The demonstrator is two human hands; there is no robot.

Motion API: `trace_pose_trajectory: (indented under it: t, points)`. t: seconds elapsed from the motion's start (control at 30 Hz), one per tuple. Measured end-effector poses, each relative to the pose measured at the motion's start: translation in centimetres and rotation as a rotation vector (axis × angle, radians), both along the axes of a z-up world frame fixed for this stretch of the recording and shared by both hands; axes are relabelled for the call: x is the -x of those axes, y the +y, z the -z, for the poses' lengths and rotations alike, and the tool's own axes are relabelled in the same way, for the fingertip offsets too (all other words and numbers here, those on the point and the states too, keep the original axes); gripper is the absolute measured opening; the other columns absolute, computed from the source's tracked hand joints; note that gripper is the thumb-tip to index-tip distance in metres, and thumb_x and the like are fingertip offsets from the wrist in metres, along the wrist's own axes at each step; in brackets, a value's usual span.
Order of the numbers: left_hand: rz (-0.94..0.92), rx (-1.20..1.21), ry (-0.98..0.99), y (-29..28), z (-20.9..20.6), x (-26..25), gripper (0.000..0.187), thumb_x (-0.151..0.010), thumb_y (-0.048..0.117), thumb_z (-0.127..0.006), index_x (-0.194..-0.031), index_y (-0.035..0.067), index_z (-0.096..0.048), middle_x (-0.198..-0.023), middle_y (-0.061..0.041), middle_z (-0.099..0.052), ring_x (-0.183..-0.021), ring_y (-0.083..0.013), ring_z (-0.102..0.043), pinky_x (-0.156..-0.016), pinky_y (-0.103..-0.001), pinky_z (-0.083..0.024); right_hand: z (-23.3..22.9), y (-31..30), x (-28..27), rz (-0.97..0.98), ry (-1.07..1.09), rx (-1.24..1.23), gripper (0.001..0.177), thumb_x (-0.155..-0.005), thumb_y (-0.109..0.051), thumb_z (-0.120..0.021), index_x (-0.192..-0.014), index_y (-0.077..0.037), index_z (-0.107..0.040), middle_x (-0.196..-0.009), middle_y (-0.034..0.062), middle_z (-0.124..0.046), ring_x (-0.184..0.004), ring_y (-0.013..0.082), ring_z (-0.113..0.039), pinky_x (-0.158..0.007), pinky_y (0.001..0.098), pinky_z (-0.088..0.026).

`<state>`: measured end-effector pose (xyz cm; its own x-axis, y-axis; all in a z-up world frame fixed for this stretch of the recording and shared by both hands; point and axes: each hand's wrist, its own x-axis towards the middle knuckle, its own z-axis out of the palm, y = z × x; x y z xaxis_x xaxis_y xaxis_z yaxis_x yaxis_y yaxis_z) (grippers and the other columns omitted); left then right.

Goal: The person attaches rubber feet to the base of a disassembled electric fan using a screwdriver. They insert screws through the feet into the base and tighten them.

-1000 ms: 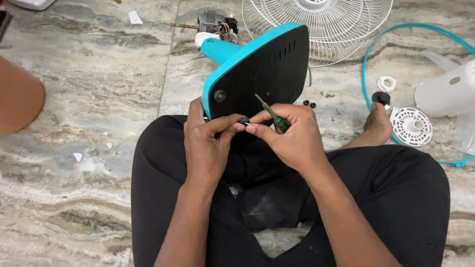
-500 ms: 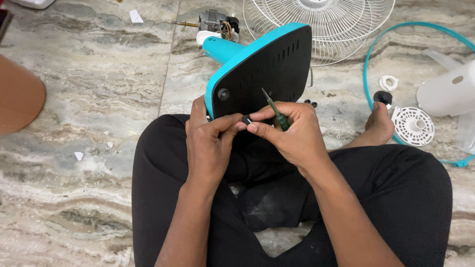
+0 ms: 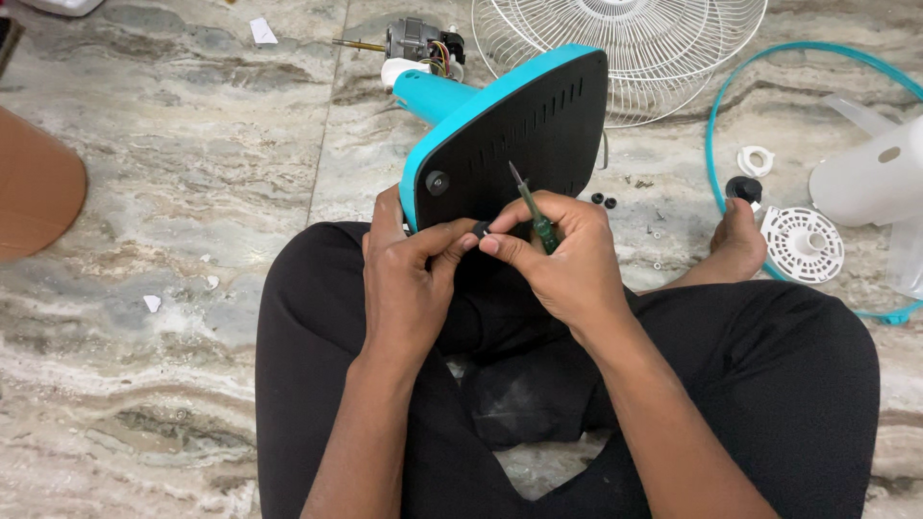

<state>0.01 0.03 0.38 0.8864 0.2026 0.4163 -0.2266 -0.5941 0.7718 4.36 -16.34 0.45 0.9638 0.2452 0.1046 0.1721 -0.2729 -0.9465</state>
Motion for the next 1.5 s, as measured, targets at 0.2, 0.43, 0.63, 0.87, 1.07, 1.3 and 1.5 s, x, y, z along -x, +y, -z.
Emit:
trace_pose_trajectory:
  t: [0.2,0.43,0.63,0.87,1.07,1.3,1.5]
  points:
    - [-0.016,-0.039,-0.005,0.0,0.2,0.1,0.014,-0.083,0.011,-0.084,-0.097,0.011,-0.083,-0.118,-0.012,-0.064,-0.097,-0.0268,-0.070,-0.077,-0.039,-0.057,-0.2,0.4,0.1,0.017,0.152,-0.116,0.024,-0.080,-0.005,-0.084,-0.102,-0.005,-0.076,-0.082,-0.0018,-0.069,-0.068,0.0030,-0.057,-0.062,0.0198,-0.049]
    - [0.010,0.010,-0.034,0.1,0.4,0.0,0.012,-0.085,0.009,-0.082,-0.096,0.010,-0.081,-0.119,-0.013,-0.062,-0.100,-0.0267,-0.071,-0.079,-0.038,-0.059,-0.4,0.3,0.1,-0.052,0.161,-0.115,0.019,-0.081,-0.001,-0.082,-0.099,-0.004,-0.079,-0.087,-0.0004,-0.072,-0.076,0.0043,-0.064,-0.069,0.0199,-0.054]
    - [0.011,0.039,0.016,0.0,0.0,0.0,0.013,-0.084,0.010,-0.082,-0.097,0.013,-0.082,-0.117,-0.010,-0.063,-0.098,-0.0244,-0.071,-0.079,-0.037,-0.059,-0.2,0.2,0.0,-0.017,0.102,-0.045,0.012,-0.082,-0.003,-0.084,-0.092,-0.003,-0.078,-0.077,-0.0028,-0.072,-0.063,0.0017,-0.056,-0.057,0.0192,-0.045]
    - [0.085,0.035,-0.059,0.0,-0.4,0.6,0.048,-0.078,-0.007,-0.072,-0.121,0.013,-0.076,-0.127,-0.015,-0.059,-0.119,-0.0317,-0.061,-0.102,-0.039,-0.051,0.5,0.1,0.2,0.032,0.119,-0.055,0.009,-0.083,0.000,-0.080,-0.090,-0.003,-0.075,-0.076,-0.0052,-0.066,-0.063,0.0001,-0.050,-0.055,0.0194,-0.041]
    - [0.142,0.124,-0.016,0.6,0.0,0.7,0.055,-0.076,-0.013,-0.068,-0.125,0.013,-0.075,-0.135,-0.016,-0.057,-0.128,-0.0325,-0.059,-0.110,-0.040,-0.048,1.1,-0.1,0.2,0.059,0.079,-0.121,0.010,-0.084,0.002,-0.079,-0.091,-0.002,-0.074,-0.081,-0.0028,-0.069,-0.068,0.0008,-0.058,-0.061,0.0182,-0.047]
    - [0.122,0.422,-0.016,1.7,1.0,0.4,0.024,-0.092,-0.010,-0.068,-0.105,0.006,-0.079,-0.147,-0.012,-0.057,-0.123,-0.0220,-0.069,-0.101,-0.030,-0.059,0.8,0.3,1.2,0.082,0.227,-0.206,0.012,-0.083,-0.001,-0.082,-0.094,-0.003,-0.077,-0.077,-0.0003,-0.070,-0.062,0.0025,-0.055,-0.055,0.0194,-0.044]
    - [0.174,0.485,0.091,2.5,0.5,1.0,0.040,-0.100,-0.012,-0.059,-0.130,0.009,-0.073,-0.142,-0.011,-0.053,-0.117,-0.0195,-0.069,-0.095,-0.027,-0.058,2.2,1.7,3.0,-0.009,0.227,-0.129,0.015,-0.079,-0.005,-0.085,-0.093,-0.003,-0.080,-0.079,0.0012,-0.077,-0.066,0.0038,-0.065,-0.062,0.0189,-0.052]
